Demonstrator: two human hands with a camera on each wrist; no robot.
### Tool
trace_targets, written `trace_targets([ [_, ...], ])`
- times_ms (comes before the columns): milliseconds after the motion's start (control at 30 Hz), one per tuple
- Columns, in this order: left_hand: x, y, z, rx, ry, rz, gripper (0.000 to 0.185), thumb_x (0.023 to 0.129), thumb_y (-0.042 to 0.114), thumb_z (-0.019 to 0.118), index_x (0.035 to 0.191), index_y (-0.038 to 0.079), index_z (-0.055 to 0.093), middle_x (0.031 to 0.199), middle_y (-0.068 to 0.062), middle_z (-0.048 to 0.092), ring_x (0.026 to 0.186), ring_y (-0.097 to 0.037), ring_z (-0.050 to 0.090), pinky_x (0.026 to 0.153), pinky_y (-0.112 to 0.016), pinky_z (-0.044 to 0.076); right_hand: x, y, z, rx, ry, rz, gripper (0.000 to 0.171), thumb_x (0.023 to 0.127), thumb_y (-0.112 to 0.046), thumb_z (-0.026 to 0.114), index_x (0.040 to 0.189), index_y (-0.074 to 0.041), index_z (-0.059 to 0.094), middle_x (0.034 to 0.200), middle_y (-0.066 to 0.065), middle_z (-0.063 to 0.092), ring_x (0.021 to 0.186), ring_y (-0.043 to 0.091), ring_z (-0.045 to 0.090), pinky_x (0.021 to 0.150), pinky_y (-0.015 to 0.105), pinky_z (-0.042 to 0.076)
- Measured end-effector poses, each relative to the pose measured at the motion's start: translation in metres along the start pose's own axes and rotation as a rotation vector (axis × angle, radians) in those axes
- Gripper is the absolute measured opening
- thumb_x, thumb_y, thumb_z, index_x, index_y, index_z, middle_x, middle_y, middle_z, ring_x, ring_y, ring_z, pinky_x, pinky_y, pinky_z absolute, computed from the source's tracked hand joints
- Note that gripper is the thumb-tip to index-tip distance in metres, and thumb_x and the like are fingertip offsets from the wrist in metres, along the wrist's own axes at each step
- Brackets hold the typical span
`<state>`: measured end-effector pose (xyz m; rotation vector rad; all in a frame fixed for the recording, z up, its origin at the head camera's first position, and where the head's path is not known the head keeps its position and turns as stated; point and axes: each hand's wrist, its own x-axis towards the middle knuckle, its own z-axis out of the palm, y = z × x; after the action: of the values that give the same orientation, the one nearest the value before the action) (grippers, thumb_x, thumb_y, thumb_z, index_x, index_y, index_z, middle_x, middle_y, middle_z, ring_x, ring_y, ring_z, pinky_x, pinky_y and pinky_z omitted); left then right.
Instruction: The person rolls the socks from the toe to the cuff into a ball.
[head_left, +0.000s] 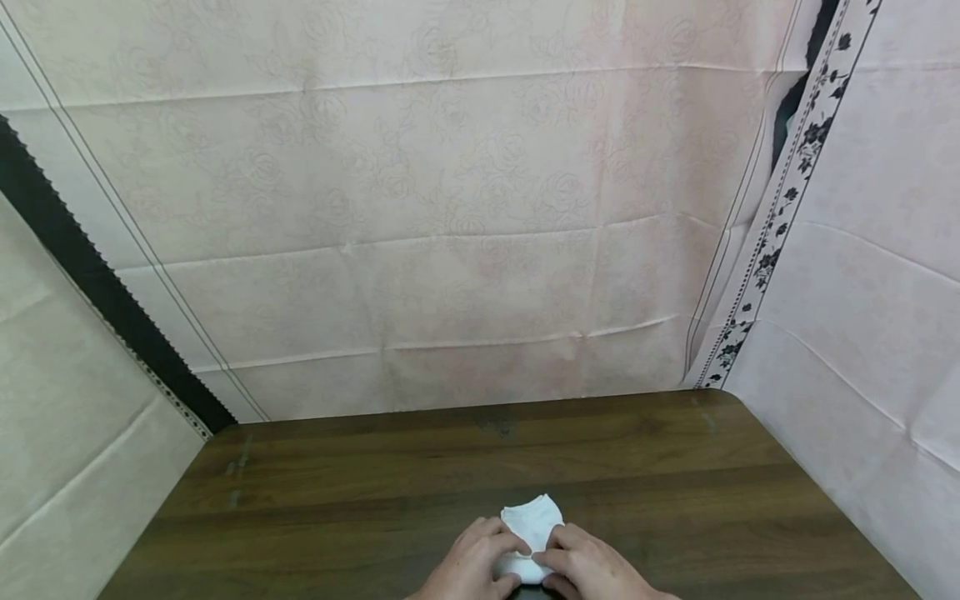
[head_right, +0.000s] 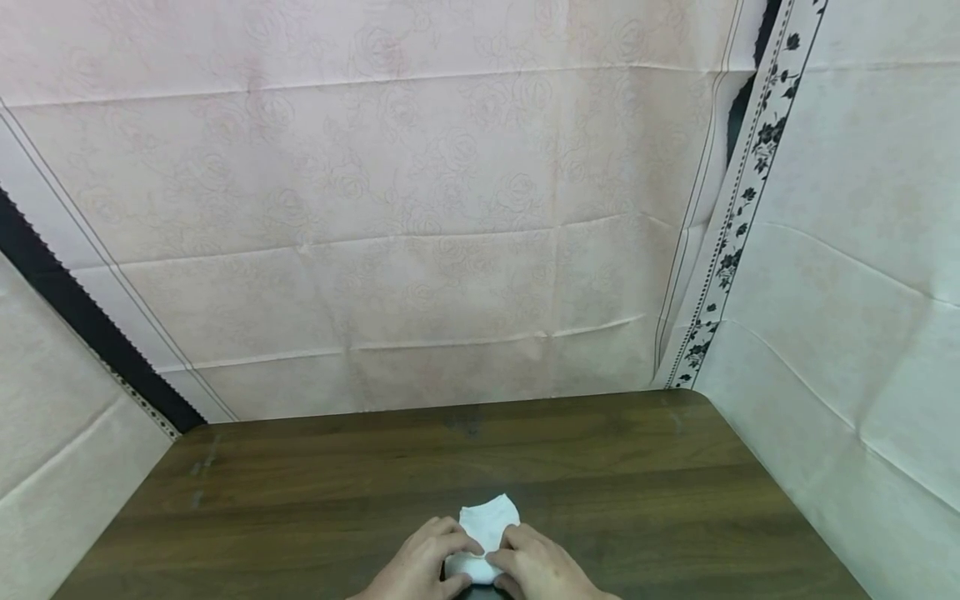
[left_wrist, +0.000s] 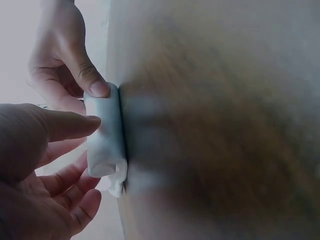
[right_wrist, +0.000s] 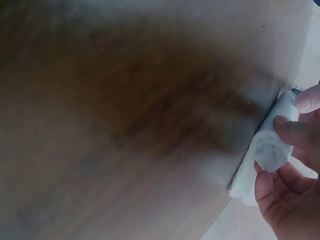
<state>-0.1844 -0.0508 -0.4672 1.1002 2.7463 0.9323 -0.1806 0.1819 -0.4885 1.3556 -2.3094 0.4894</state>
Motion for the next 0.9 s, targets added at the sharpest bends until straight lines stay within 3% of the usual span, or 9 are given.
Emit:
trace_targets([
  [233,0.0,0.0,0.001,0.023,0.006,0.075,0.024,0.083,0.014,0.083,0.105,0.019,0.074,0.103,0.014,0.056,0.088,0.0,0.047,0.074,-0.021,0.043,-0.001,0.0,0.001,0.001,0.022,-0.015,0.039,0.076,-0.008,0.087,0.113,-0.009,0.077,0.088,-0.011,0.052,0.077,-0.003,0.045,0.066,0.005,0.035],
  [433,0.0,-0.001,0.002,0.044,-0.006,0.074,0.026,0.081,0.013,0.084,0.104,0.019,0.073,0.102,0.015,0.056,0.086,0.0,0.046,0.072,-0.022,0.041,0.0,0.001,-0.004,0.038,-0.022,-0.001,0.039,0.078,-0.008,0.085,0.117,-0.009,0.076,0.086,-0.011,0.052,0.075,-0.005,0.044,0.065,0.004,0.034],
  [700,0.0,0.0,0.002,0.034,-0.006,0.05,0.027,0.079,0.012,0.086,0.101,0.019,0.071,0.1,0.015,0.058,0.09,-0.002,0.05,0.075,-0.025,0.043,0.003,0.001,-0.01,0.219,-0.113,0.102,0.022,0.093,-0.013,0.073,0.115,-0.01,0.075,0.091,-0.01,0.061,0.076,-0.007,0.047,0.066,0.008,0.039],
  [900,-0.001,0.002,0.003,0.042,0.001,0.024,0.021,0.083,0.013,0.084,0.099,0.02,0.072,0.099,0.016,0.058,0.088,-0.001,0.049,0.073,-0.025,0.04,0.004,-0.001,-0.011,0.274,-0.104,0.137,0.011,0.099,-0.022,0.066,0.106,-0.015,0.071,0.097,-0.007,0.067,0.087,-0.003,0.056,0.07,0.015,0.046],
])
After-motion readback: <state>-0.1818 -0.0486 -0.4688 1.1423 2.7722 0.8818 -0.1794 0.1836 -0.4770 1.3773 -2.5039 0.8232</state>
